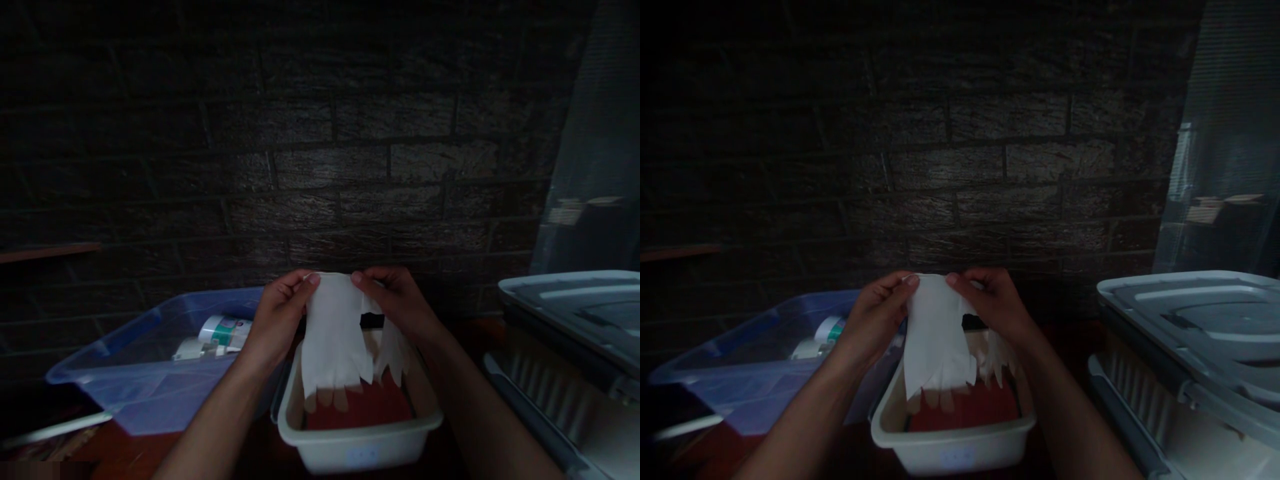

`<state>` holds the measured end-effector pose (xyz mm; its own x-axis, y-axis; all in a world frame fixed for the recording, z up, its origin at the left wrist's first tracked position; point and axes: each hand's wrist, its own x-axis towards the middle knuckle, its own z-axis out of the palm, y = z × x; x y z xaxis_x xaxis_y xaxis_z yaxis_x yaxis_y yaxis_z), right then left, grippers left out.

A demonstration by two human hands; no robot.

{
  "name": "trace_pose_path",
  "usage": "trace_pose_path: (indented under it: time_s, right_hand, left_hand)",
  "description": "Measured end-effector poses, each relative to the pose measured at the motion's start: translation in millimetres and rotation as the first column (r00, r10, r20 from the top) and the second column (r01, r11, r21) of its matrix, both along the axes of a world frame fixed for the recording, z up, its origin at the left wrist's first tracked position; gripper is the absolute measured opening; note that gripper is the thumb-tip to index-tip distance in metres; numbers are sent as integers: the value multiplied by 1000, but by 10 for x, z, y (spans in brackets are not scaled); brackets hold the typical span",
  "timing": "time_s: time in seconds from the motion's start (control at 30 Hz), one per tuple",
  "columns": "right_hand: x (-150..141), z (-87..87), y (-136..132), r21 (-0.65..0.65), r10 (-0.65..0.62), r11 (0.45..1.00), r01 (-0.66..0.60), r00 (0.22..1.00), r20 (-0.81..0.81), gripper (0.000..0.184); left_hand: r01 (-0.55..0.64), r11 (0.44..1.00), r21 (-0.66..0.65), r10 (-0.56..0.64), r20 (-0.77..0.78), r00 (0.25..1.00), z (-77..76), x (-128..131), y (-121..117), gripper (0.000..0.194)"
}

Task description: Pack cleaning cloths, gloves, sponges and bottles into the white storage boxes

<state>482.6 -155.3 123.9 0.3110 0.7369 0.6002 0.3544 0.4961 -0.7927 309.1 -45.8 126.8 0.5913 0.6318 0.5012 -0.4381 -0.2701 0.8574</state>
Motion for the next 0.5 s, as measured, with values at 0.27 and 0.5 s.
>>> trace_pose_path:
  time_s: [0.27,0.5]
  right_hand:
    - [-6,-57,-20,-330,194,941,-73,916,350,45]
    - [59,-223,72,-421,140,901,102,851,506,28]
  left_hand:
    - [-185,981,-56,191,155,969,7,-8,66,21]
    - [-249,966,-62,257,224,940,28,-12,101,21]
